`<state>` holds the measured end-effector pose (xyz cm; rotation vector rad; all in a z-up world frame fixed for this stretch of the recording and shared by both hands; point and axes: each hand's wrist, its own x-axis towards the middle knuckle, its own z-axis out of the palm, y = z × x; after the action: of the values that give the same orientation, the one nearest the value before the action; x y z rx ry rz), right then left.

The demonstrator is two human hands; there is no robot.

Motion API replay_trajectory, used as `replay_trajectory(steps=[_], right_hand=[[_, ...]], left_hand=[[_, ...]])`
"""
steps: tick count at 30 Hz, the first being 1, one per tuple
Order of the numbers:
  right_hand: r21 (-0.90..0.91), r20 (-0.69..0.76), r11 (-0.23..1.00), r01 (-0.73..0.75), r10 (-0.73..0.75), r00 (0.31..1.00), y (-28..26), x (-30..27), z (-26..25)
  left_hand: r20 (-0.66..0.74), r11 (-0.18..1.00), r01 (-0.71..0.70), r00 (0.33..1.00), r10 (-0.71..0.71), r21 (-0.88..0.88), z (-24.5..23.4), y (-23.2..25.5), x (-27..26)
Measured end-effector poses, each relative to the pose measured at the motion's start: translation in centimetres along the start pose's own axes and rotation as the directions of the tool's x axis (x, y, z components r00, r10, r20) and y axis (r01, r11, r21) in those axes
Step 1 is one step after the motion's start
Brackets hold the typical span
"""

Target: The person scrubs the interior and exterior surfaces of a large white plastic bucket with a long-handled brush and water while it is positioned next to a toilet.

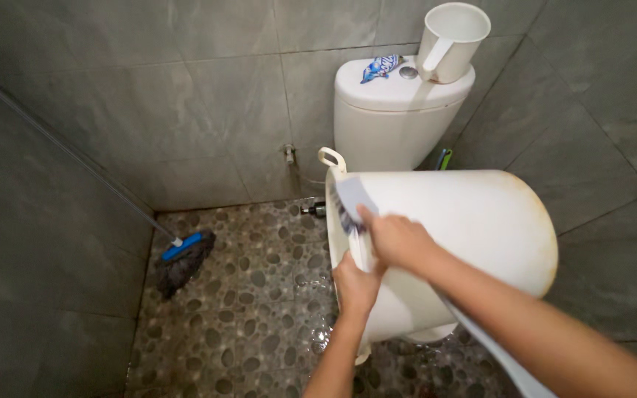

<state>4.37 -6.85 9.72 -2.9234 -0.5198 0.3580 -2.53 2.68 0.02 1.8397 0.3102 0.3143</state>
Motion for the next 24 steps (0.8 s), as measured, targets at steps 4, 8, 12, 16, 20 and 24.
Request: replay_trajectory(steps=[4, 8, 12, 16, 20, 24], right_hand=[[0.039, -0.035, 0.999, -0.032, 0.033, 0.999, -0.5, 4.2, -0.9], [0.068, 0.129, 0.998, -0.005, -0.004, 0.992, -2.1, -1.5, 1.1], [0.048, 0.120, 0.999, 0.018, -0.024, 0.992, -2.0, -3.1, 1.7], [0.004, 0.023, 0.999, -0.046, 0.046, 0.999, -1.3, 2.4, 0.7], [0.053, 0.046, 0.997, 0.055, -0.057, 0.997, -0.6, -0.2, 1.2], [0.029, 0.118, 1.000, 0.011, -0.014, 0.993, -1.5, -5.8, 2.2]], left_hand=[[0.085, 0.988, 0.095, 0.993, -0.085, -0.120, -1.3, 0.2, -1.0], [0.070, 0.992, 0.110, 0.992, -0.105, -0.067, -1.9, -2.1, 0.4], [-0.019, 0.999, 0.002, 1.000, -0.001, 0.050, -1.3, -2.6, 0.4], [0.059, 0.994, 0.105, 0.993, -0.104, -0.019, -1.2, -1.8, -0.6], [0.036, 1.000, 0.022, 0.999, -0.021, -0.016, -0.7, -2.6, 0.4], [0.041, 0.998, 0.020, 0.999, -0.018, -0.057, -0.6, -3.5, 0.8]])
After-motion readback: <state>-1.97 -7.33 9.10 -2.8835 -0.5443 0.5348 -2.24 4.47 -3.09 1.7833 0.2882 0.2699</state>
